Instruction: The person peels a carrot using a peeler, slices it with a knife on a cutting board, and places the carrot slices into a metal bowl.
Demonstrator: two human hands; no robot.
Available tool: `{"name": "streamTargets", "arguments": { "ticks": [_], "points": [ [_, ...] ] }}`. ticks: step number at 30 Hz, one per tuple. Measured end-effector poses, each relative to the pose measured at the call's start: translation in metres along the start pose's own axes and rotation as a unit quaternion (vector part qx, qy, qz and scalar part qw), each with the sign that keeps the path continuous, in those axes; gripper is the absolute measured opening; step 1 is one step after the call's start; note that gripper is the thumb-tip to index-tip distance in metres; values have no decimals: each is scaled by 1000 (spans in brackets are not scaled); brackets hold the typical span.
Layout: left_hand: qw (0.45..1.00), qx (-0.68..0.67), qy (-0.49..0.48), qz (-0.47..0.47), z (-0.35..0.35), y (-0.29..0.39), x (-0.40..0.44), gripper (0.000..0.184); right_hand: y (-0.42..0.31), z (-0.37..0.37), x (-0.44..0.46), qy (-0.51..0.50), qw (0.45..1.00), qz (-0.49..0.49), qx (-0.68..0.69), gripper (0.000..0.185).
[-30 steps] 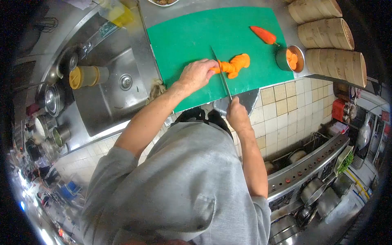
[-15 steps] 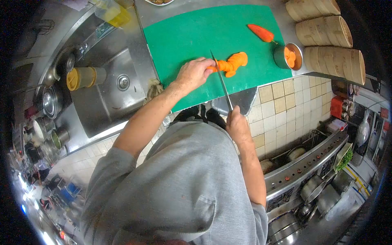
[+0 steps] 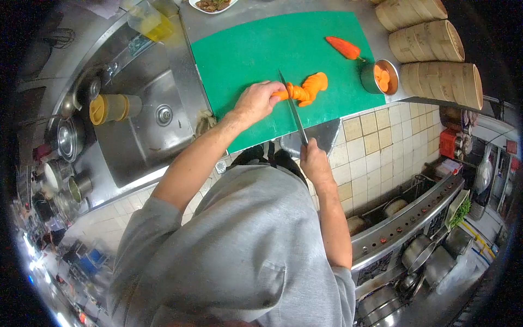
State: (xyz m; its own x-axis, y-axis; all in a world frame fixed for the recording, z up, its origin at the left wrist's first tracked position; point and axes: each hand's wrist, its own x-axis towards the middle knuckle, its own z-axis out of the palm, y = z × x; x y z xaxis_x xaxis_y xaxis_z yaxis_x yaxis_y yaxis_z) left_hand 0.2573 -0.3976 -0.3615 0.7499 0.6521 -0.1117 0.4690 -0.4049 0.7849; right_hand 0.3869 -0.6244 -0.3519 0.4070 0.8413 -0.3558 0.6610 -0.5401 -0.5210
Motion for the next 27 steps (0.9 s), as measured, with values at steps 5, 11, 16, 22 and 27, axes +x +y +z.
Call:
{"name": "streamTargets", "arguments": {
  "ticks": [5, 11, 16, 22, 27],
  "points": [
    [1000, -12, 2, 1, -1, 0, -1, 25, -12, -20, -8, -9, 999, 24, 24, 19],
    [1000, 0, 12, 7, 0, 0, -2, 23, -19, -28, -18, 17, 1000, 11, 19, 18],
    [1000, -9, 9, -3, -2, 2, -3, 23, -22, -25, -22, 43, 999, -5, 14, 18],
    [1000, 2, 3, 8, -2, 0, 1, 26, -18, -20, -26, 22, 999, -19, -18, 17],
    [1000, 5, -1, 10, -2, 2, 1, 26, -23, -23, -30, 17, 1000, -11, -20, 15]
  ]
}}
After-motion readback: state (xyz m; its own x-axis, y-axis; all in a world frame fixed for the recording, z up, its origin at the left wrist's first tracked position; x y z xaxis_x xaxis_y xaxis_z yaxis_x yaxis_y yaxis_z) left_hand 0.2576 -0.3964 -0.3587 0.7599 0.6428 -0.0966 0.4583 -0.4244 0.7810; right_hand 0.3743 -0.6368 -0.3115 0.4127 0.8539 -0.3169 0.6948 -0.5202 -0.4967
